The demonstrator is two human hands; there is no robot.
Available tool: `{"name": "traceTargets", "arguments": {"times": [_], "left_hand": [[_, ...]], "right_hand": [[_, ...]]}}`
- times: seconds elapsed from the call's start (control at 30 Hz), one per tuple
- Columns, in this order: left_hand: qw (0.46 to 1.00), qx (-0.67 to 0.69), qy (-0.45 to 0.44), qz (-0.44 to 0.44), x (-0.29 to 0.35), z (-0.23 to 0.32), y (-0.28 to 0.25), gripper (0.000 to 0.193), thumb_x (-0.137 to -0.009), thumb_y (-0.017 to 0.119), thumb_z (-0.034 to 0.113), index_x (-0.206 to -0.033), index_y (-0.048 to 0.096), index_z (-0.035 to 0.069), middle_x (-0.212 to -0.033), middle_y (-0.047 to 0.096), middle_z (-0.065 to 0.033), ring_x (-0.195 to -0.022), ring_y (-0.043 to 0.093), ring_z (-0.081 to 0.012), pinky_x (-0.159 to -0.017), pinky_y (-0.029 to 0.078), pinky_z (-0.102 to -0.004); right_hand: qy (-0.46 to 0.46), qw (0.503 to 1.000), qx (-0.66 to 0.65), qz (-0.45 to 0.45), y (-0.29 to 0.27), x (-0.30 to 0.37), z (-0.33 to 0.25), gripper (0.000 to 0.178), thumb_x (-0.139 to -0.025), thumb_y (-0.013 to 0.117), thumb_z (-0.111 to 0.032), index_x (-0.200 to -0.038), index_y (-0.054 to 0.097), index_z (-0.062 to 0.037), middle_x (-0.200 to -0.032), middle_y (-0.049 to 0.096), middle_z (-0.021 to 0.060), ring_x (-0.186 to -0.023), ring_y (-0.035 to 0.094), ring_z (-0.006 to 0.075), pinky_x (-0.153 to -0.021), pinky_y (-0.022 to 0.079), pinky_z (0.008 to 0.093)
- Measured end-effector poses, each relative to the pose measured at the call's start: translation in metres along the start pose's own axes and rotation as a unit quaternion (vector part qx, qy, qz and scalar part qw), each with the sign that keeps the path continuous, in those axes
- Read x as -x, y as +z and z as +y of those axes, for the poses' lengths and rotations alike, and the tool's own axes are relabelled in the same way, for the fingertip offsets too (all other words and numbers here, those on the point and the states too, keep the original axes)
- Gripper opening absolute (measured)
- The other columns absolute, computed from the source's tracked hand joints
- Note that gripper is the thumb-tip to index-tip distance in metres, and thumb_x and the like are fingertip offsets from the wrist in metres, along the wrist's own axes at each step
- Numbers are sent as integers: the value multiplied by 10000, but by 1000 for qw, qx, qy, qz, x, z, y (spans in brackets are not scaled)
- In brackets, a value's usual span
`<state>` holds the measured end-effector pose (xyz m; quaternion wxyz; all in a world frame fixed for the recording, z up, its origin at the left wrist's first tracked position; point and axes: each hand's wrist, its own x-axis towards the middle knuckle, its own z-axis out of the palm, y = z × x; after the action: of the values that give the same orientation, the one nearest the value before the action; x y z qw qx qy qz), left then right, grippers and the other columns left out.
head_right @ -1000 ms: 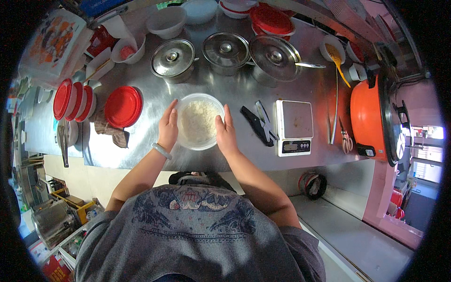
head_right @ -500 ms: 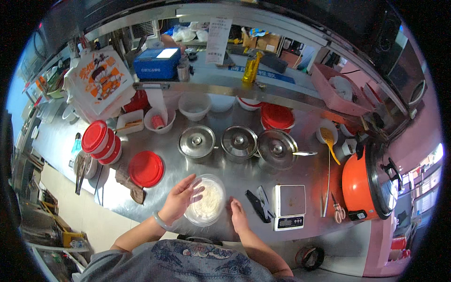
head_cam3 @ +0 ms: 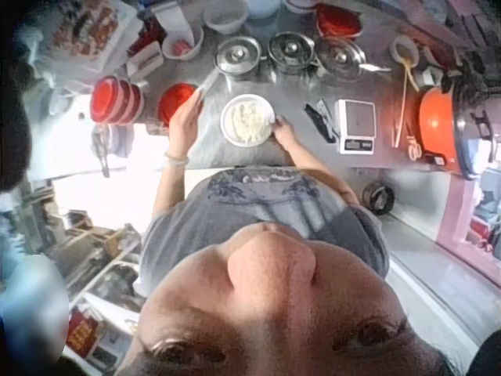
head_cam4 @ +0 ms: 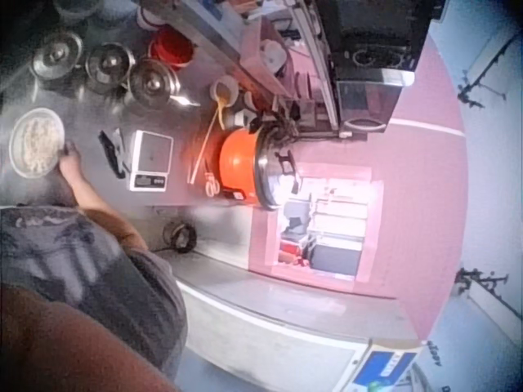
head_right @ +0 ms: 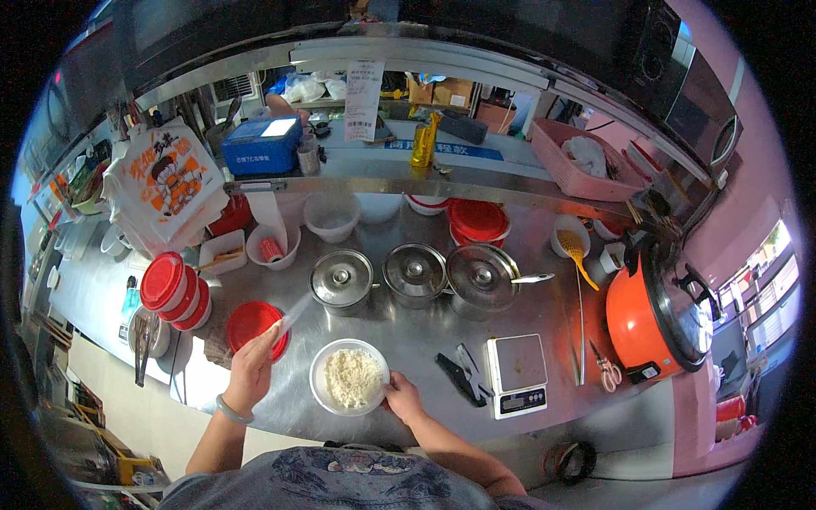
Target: The person assembles a meal by placing rice into a bowl, adding fried eggs, and topping with a dark sauce and a packet of seasoned shredded meat. They use chopsticks to transfer ingredients and arrange them in the bowl.
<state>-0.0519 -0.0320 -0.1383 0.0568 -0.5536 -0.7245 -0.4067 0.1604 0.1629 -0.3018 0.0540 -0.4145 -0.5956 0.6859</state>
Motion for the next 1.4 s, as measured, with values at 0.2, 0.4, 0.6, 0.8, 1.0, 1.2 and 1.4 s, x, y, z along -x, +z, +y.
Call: {"name": "traceTargets", "arguments": {"times": [0.2, 0.4, 0.6, 0.8, 1.0, 1.2, 1.4], "left_hand": [[960, -225, 45, -163, 58, -77, 14, 492, -706, 553, -1, -1187, 579, 100, -1228, 572, -95, -1178, 498, -269, -1014, 373, -399], [949, -257, -19, -179, 88, -88, 42, 524, -738, 625, 139, -1252, 523, 154, -1328, 458, -150, -1260, 385, -351, -1056, 277, -489], [949, 117, -126, -264, 78, -1, 62, 472, -821, 581, 95, -1280, 473, 85, -1285, 480, -167, -960, 596, -280, -835, 493, -354], [634, 668, -212, -326, 12, 80, 76, 702, -907, 535, 244, -1457, 123, 102, -1356, 412, -92, -801, 526, -117, -753, 437, -270], [612, 697, -177, -328, -1, 97, 69, 784, -904, 507, 404, -1477, 13, 195, -1460, 298, -109, -818, 534, -157, -759, 403, -273], [573, 727, -197, -324, 12, 95, 72, 783, -904, 486, 426, -1474, -22, 255, -1496, 237, -88, -837, 525, -182, -789, 405, -303], [551, 750, -192, -313, 9, 100, 61, 798, -890, 491, 459, -1470, -30, 288, -1511, 198, -95, -837, 532, -196, -771, 419, -321]], "right_hand": [[-55, 996, -17, 73, -36, 3, 8, 214, -828, 526, -34, -1033, 549, 22, -850, 643, 101, -585, 631, 151, -474, 516, 261], [-69, 985, -139, 71, -54, 23, 18, 230, -895, 504, -81, -1109, 523, 3, -842, 601, 46, -672, 612, 121, -598, 534, 258], [-23, 997, 40, 58, -61, 89, -2, 324, -922, 531, -128, -1222, 484, -13, -982, 601, 73, -775, 607, 127, -731, 494, 250], [-73, 897, -365, -240, -39, 105, -69, 347, -934, 529, -143, -1254, 472, -20, -1152, 562, 85, -959, 575, 176, -883, 465, 307], [-138, 908, -333, -213, -39, 119, -88, 338, -929, 539, -131, -1232, 493, 10, -1134, 568, 93, -947, 579, 165, -867, 482, 326], [-168, 947, -244, -124, -28, 124, -86, 240, -898, 586, -119, -1109, 579, -5, -977, 622, 72, -841, 595, 137, -765, 508, 288], [-170, 981, -95, -21, -15, 135, -107, 171, -893, 607, -160, -898, 635, 9, -774, 647, 37, -665, 595, 97, -619, 480, 240]]}}
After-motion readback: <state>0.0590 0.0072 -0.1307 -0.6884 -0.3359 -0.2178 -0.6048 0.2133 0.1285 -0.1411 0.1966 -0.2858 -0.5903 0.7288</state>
